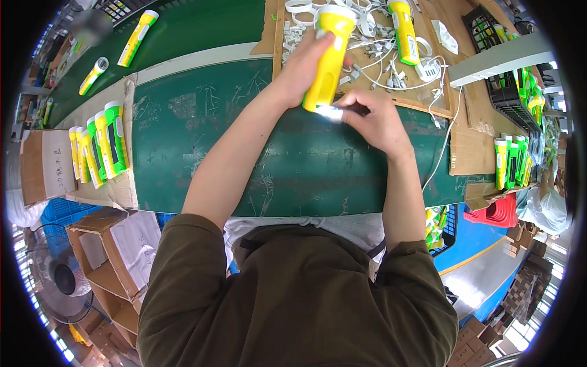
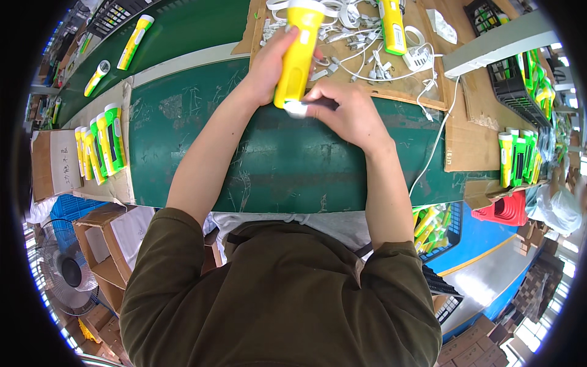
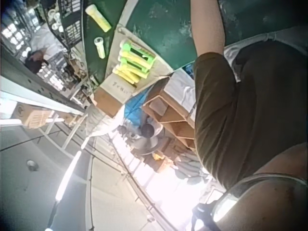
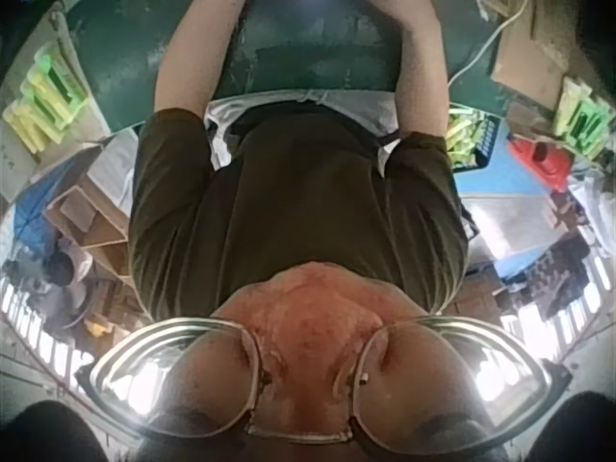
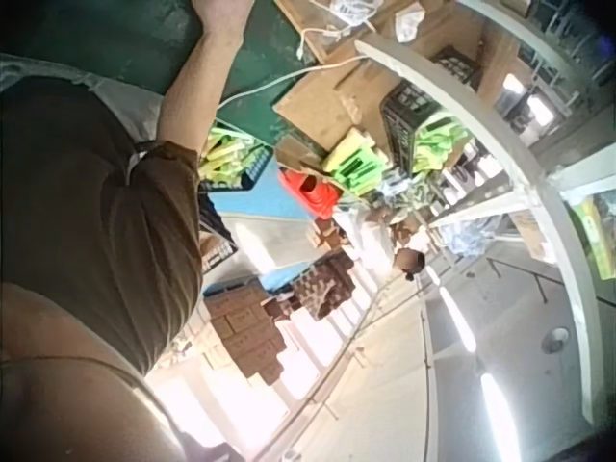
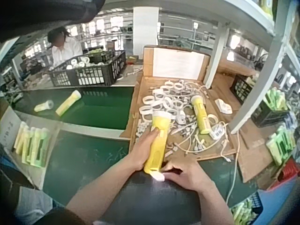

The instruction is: Manually assemble and test a rechargeable LED flashlight by inserting internal components into the housing and checking the light function.

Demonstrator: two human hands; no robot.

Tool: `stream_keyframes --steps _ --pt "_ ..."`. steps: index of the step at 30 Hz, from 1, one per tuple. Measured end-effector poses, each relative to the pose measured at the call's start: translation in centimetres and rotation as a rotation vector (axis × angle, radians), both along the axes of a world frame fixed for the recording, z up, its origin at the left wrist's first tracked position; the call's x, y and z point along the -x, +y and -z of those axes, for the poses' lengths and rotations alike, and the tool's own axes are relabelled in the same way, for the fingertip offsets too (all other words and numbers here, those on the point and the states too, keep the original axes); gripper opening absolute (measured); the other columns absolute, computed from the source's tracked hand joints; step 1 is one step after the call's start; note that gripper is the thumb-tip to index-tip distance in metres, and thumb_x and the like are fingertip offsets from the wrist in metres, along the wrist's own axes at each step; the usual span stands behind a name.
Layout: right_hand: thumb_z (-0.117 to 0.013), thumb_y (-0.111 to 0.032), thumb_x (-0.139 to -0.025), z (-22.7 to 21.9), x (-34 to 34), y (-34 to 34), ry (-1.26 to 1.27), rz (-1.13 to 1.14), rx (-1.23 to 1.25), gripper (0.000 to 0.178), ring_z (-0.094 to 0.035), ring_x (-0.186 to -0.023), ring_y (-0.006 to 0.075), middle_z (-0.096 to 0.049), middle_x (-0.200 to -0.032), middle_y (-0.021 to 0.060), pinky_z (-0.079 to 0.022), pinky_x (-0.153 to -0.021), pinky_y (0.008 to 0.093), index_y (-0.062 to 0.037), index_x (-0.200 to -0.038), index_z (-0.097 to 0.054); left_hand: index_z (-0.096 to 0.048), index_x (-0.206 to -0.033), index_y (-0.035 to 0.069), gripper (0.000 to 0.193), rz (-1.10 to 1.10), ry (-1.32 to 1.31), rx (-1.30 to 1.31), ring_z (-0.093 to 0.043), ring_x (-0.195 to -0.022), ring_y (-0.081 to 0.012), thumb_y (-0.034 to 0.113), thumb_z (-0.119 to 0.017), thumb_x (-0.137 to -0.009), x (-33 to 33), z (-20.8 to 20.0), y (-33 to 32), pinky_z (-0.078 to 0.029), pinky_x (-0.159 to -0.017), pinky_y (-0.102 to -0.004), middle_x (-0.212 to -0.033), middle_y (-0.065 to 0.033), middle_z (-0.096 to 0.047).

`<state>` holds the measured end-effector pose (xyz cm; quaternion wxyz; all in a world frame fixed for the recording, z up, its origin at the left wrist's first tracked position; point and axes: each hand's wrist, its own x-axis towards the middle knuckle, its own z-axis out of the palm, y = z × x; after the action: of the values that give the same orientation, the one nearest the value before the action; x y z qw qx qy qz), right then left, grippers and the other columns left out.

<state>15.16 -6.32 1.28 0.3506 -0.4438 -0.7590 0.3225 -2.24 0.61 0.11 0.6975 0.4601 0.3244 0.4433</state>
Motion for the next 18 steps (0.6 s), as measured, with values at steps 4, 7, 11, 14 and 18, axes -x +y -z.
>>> stream_keyframes --steps 4,7,11,14,18 --pt "-0.067 0.008 -0.06 -0.1 0.6 0.1 0.013 -0.285 -0.13 0.023 -0.06 -0.08 0.0304 -0.06 -0.079 0.0085 -0.047 -0.07 0.0366 -0.0034 -0.077 -0.056 -0.049 -0.119 0.007 0.045 -0.072 -0.276 0.233 -0.06 -0.073 -0.0181 0.045 -0.041 -0.099 0.5 -0.1 0.6 -0.053 -0.064 -0.0322 -0.1 -0.0127 -0.064" --pt "-0.073 0.005 -0.061 -0.2 0.8 0.0 -0.089 -0.277 -0.208 0.026 -0.059 -0.079 0.03 -0.059 -0.078 0.0083 -0.047 -0.07 0.0366 -0.0047 -0.078 -0.055 -0.049 -0.12 0.007 0.045 -0.108 -0.303 0.218 -0.06 -0.072 -0.0185 0.045 -0.041 -0.099 0.2 0.4 0.8 -0.053 -0.064 -0.0327 -0.1 -0.0136 -0.064" --pt "-0.084 -0.01 -0.064 -0.1 1.7 -0.4 0.069 -0.061 -0.211 0.036 -0.057 -0.068 0.0233 -0.057 -0.074 0.0064 -0.046 -0.063 0.0335 -0.0057 -0.08 -0.052 -0.047 -0.121 0.007 0.043 -0.137 -0.215 0.155 -0.061 -0.073 -0.0188 0.043 -0.042 -0.098 0.1 1.3 0.9 -0.053 -0.065 -0.0338 -0.099 -0.0134 -0.063" --pt "-0.088 -0.02 -0.067 0.2 2.3 -0.3 0.096 0.172 -0.153 0.043 -0.054 -0.062 0.0174 -0.057 -0.072 0.0054 -0.045 -0.058 0.0302 -0.0053 -0.081 -0.05 -0.045 -0.123 0.008 0.042 -0.109 -0.007 -0.126 -0.062 -0.079 -0.0185 0.042 -0.042 -0.098 -0.8 0.7 -0.3 -0.053 -0.07 -0.0329 -0.1 -0.0128 -0.062" --pt "-0.084 -0.022 -0.073 0.7 3.1 0.2 0.111 0.359 -0.053 0.039 -0.042 -0.063 0.0112 -0.051 -0.069 0.0015 -0.041 -0.059 0.0273 -0.0035 -0.083 -0.051 -0.043 -0.126 0.008 0.043 -0.067 0.032 -0.218 -0.062 -0.095 -0.0189 0.042 -0.042 -0.099 -0.9 1.1 -0.4 -0.051 -0.083 -0.0311 -0.105 -0.0131 -0.061"
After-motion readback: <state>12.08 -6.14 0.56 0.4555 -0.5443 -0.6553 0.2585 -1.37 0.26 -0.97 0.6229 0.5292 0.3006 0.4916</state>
